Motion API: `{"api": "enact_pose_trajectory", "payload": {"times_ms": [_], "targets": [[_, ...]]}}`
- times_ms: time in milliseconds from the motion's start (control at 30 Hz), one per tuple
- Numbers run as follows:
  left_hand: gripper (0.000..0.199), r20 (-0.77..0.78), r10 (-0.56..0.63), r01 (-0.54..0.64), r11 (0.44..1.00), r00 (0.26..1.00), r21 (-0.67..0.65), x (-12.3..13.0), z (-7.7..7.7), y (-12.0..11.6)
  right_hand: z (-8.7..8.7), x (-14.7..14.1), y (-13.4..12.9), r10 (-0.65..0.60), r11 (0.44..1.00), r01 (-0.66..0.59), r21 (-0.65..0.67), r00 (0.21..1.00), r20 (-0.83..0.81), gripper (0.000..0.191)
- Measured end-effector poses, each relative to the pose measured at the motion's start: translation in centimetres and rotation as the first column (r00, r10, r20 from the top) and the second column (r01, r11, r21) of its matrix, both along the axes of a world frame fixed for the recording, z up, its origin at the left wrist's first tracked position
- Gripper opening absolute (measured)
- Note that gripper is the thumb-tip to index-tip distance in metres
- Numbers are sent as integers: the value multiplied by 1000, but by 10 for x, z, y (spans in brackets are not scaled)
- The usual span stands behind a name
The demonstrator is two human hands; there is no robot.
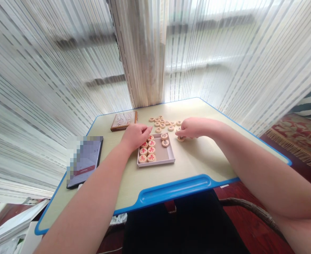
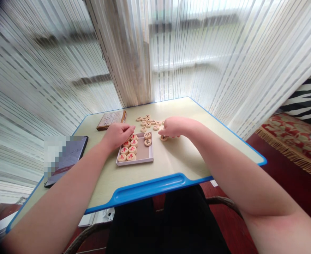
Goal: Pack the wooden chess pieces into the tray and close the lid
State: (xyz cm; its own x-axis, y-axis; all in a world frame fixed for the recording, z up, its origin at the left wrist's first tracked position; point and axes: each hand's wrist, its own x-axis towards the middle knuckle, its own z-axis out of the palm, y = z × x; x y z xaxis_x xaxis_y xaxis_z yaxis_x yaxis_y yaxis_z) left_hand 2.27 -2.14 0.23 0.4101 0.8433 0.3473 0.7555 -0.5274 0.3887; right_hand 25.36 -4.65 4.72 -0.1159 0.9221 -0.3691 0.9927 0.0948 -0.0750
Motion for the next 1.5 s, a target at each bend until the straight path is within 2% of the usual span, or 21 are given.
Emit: {"api": "enact_pose_trajectory", "payload": {"times_ms": [167, 267, 400, 533, 667, 867, 1000, 1200, 1333, 1500], "targets": [[45, -8, -5, 5, 1000, 1000, 3, 0, 1, -1, -1, -4, -1, 44, 995, -47, 83, 998, 33, 53], [45, -10, -10, 10, 1000, 1000, 6, 0, 0, -1, 0, -4, -3, 84, 990, -89, 105, 995, 51, 46], [46, -9, -6, 6, 1000, 1000, 9, 0, 0, 0, -1, -4, -4, 161, 977, -158, 143, 987, -12, 30], [45, -8, -1, 1, 1000, 1000, -2, 1, 1, -1, -2, -3, -5, 231, 966, -220, 137, 971, -65, 39], [45, -8, -3, 3, 1000, 1000, -9, 0, 1, -1, 0, -1, -5, 214, 966, -199, 162, 974, -76, 44], [45, -13, -2, 2, 1000, 1000, -2, 0, 0, -1, 1, -4, -7, 134, 979, -130, 156, 991, -14, 31], [45, -10, -8, 8, 1000, 1000, -3, 0, 1, -1, 1, -4, -6, 165, 973, -159, 166, 986, -20, 30], [45, -18, -7, 7, 1000, 1000, 3, 0, 1, -2, -1, 0, -5, 156, 976, -153, 158, 988, -10, 42], [45, -23, -3, 3, 1000, 1000, 2, 1, 2, -2, -3, 0, -4, 141, 978, -143, 150, 990, 19, 34], [44, -26, -15, 15, 1000, 1000, 5, 1, 2, -2, 1, -6, -8, 238, 954, -211, 211, 966, -106, 32]]}}
